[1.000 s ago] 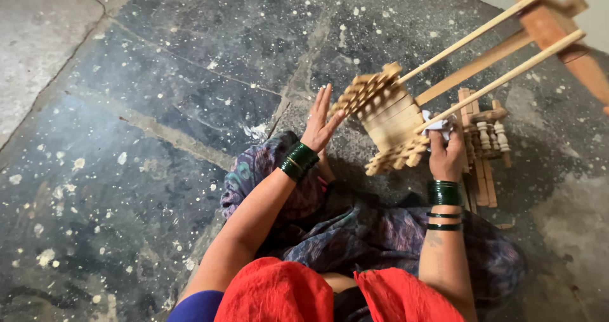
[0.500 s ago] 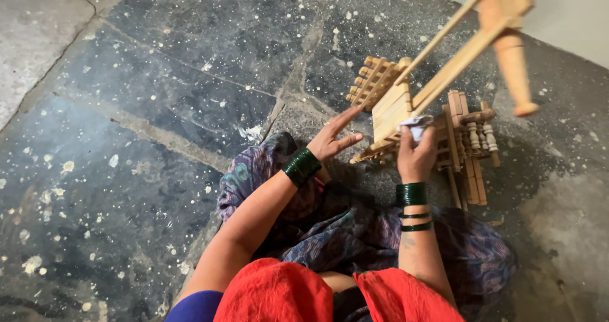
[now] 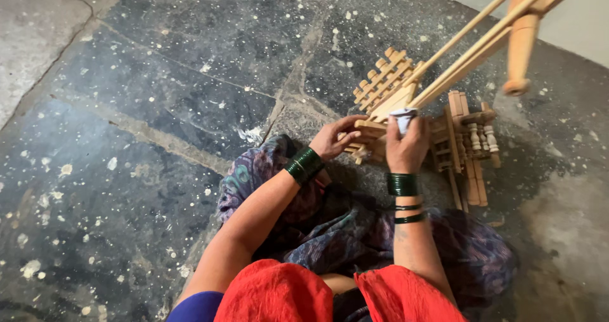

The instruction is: The person sits on the floor and wipes a small wooden model cart with a white cloth, turning it over to clean different sides and parts. They then set the cloth aside and handle and reposition the wooden pieces and a second smaller wooden model beside it.

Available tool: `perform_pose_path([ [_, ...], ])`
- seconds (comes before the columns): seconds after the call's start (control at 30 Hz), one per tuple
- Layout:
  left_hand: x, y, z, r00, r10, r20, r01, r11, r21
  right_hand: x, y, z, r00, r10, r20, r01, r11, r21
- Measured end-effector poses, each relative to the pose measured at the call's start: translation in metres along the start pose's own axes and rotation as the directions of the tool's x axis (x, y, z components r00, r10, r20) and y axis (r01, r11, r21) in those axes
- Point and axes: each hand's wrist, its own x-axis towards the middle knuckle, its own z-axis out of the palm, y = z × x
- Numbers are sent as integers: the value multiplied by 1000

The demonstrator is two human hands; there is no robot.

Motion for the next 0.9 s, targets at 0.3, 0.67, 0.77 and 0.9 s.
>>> perform_pose_path([
  [0.3,-2,-24,-16,999,-52,-9,44,913,-405,-18,-33,16,989,-137,47,133,987,86],
  [0.67,11,-46,-41,971,-46,-234,8,987,-159,-44,-26,40,990,-101,103,62,942,329],
  [0.77,11,-44,-44,964,-15,-267,-9,996,-89,-52,-17,42,981,-148,123,100,938,332],
  [0.9,7,-36,-40,952,4,-305,-5,1000,0,-54,0,16,975,-181,126,139,948,287],
])
